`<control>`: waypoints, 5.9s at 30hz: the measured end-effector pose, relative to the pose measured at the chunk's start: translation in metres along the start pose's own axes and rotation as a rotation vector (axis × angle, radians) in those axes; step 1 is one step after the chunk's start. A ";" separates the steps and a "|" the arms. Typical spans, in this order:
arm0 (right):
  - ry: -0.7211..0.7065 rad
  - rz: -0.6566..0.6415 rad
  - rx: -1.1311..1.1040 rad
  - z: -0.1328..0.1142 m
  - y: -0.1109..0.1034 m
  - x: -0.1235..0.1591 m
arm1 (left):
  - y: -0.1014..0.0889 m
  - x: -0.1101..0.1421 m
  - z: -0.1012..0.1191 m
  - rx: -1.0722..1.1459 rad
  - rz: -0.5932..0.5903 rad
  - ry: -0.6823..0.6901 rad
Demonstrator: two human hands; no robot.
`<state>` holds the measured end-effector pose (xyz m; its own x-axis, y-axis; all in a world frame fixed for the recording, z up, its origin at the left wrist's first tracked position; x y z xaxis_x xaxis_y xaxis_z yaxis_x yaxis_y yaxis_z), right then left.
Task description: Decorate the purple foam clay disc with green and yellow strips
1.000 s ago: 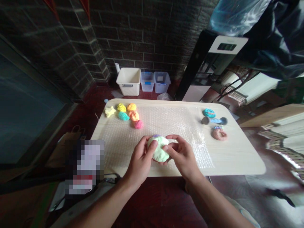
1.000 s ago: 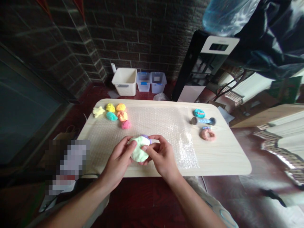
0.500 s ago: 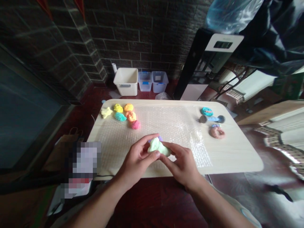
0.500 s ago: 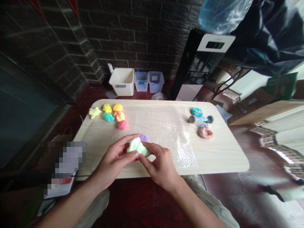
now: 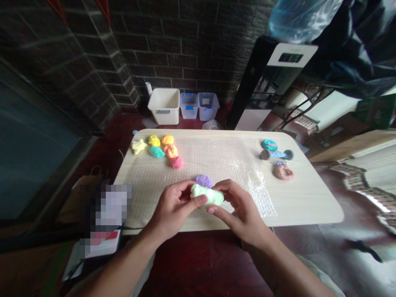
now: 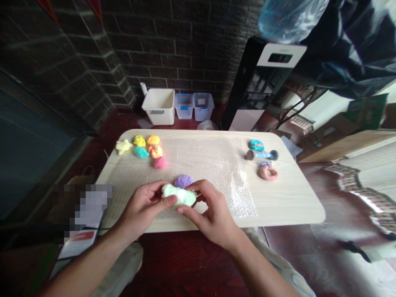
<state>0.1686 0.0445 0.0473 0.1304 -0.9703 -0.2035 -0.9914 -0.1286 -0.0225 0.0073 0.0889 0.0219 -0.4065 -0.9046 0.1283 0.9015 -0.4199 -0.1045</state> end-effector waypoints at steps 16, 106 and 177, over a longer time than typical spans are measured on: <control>0.181 -0.017 -0.107 0.009 0.000 0.008 | 0.010 0.005 0.003 0.021 -0.122 0.005; 0.110 0.118 -0.005 0.007 -0.014 0.028 | 0.019 0.022 0.029 -0.543 0.141 0.398; -0.084 -0.125 0.208 -0.022 -0.003 0.026 | 0.049 0.028 -0.009 0.201 -0.228 -0.194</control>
<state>0.1748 0.0148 0.0635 0.2600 -0.9279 -0.2671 -0.9483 -0.1932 -0.2518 0.0384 0.0425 0.0111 -0.5819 -0.7509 0.3123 0.8101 -0.5690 0.1416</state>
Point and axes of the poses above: each hand's wrist, its own x-axis away from the middle knuckle, its own y-axis out of the palm, z = x × y, the point moved 8 cm from there along -x, towards the middle knuckle, and after that the axes turned 14 degrees about -x, right-handed, at the moved point
